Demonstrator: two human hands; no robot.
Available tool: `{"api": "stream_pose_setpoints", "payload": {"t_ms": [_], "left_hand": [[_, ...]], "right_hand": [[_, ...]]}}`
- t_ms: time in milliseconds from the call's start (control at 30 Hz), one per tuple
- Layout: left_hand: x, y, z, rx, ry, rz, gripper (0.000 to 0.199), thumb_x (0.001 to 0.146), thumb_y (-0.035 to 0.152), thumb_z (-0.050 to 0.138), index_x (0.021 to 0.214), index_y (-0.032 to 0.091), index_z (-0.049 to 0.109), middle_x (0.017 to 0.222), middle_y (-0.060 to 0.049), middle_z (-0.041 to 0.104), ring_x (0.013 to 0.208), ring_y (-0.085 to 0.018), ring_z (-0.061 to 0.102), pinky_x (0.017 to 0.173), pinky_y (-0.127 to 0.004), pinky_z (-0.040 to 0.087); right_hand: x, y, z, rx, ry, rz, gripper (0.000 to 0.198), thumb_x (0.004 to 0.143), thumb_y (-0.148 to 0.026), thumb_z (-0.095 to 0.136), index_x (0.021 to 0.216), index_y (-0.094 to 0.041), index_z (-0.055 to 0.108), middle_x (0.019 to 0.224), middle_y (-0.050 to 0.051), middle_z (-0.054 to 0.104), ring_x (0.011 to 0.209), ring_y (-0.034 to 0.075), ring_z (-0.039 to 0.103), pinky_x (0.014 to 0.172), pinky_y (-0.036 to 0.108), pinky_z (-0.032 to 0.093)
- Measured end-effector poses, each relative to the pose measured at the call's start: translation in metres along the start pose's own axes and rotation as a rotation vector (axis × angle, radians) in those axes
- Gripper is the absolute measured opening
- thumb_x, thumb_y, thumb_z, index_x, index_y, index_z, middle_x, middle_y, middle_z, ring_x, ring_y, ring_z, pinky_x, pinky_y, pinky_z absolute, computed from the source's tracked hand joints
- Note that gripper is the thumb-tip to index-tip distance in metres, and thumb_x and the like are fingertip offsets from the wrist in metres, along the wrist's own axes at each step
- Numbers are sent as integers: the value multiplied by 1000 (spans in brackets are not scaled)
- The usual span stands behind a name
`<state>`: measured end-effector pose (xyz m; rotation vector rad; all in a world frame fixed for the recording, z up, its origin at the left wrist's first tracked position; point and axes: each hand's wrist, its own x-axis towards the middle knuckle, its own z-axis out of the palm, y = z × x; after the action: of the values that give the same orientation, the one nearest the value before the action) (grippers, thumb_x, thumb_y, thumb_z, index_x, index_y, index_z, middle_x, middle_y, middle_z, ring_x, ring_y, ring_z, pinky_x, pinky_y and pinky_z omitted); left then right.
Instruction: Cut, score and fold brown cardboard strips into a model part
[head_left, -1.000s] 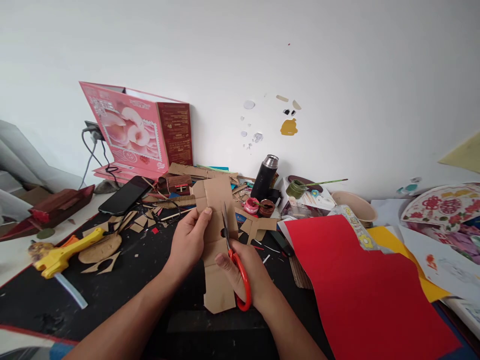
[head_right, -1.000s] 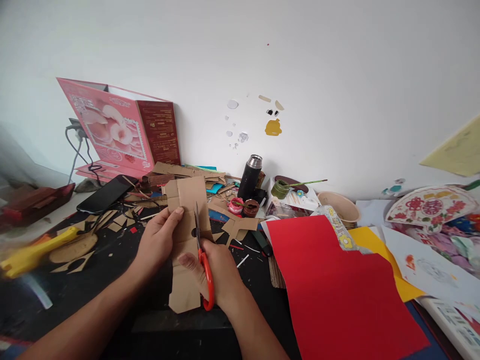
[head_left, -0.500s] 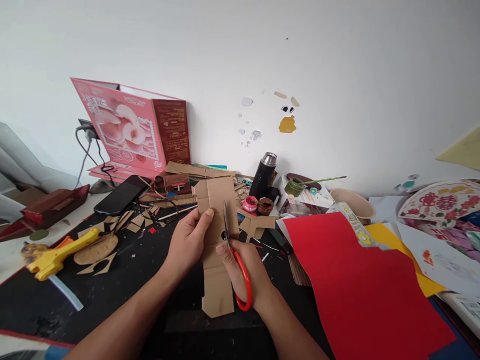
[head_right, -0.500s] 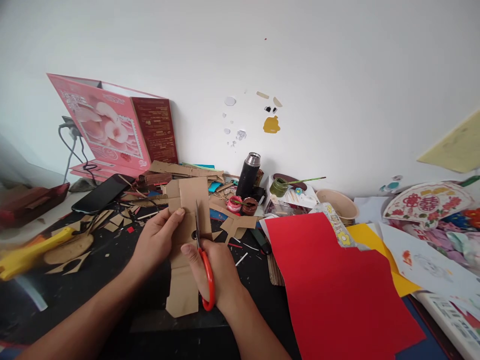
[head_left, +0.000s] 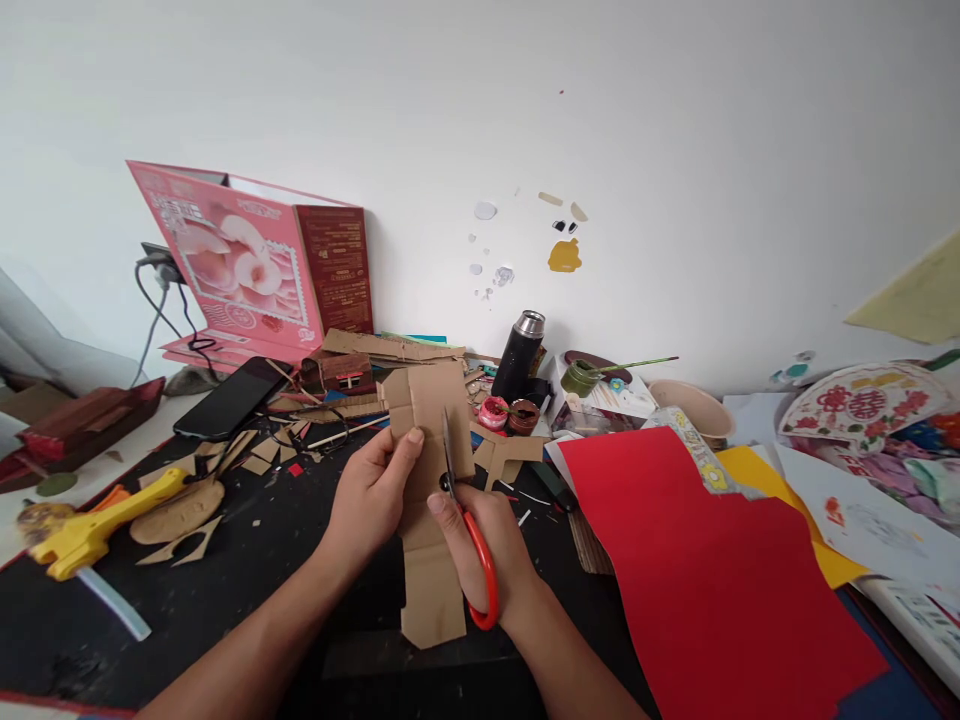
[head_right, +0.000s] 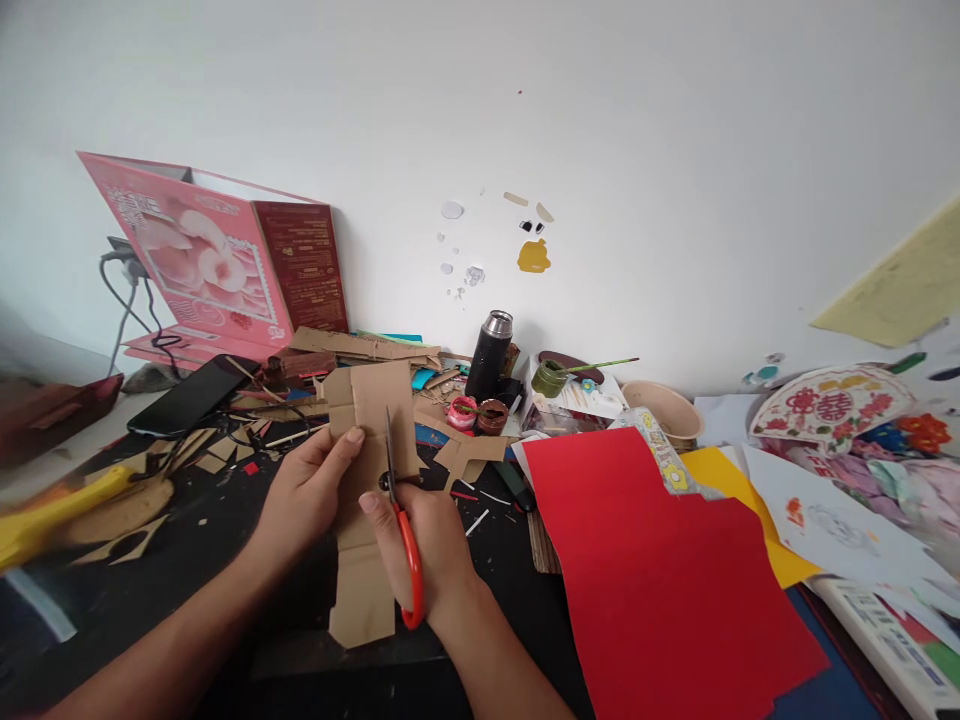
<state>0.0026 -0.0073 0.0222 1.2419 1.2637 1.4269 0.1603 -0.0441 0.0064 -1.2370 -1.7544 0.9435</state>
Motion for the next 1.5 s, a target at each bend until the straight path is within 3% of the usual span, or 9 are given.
{"api": "stream_pose_setpoints", "payload": {"t_ms": [133, 500, 1500], "left_hand": [[0, 0, 0, 9, -3, -1, 56, 78, 77, 73, 70, 23, 63, 74, -4, 72, 71, -22, 62, 66, -31, 52], [1, -9, -1, 4, -40, -8, 57, 83, 78, 70, 85, 21, 73, 85, -6, 78, 81, -26, 68, 74, -33, 54], [-3, -8, 0, 12, 21, 25, 49, 84, 71, 71, 81, 23, 71, 80, -4, 76, 77, -25, 66, 71, -32, 52]], "right_hand": [[0, -1, 1, -10, 18, -4, 59, 106, -67, 56, 68, -22, 51, 62, 0, 56, 60, 17, 53, 59, 30, 32], [0, 1, 2, -86, 69, -25, 58, 108, -66, 52, 69, -23, 56, 63, 3, 62, 61, 20, 59, 59, 30, 34], [-3, 0, 10, -50, 91, -15, 60, 111, -65, 47, 69, -23, 50, 61, 0, 56, 56, 16, 51, 57, 30, 32]]}}
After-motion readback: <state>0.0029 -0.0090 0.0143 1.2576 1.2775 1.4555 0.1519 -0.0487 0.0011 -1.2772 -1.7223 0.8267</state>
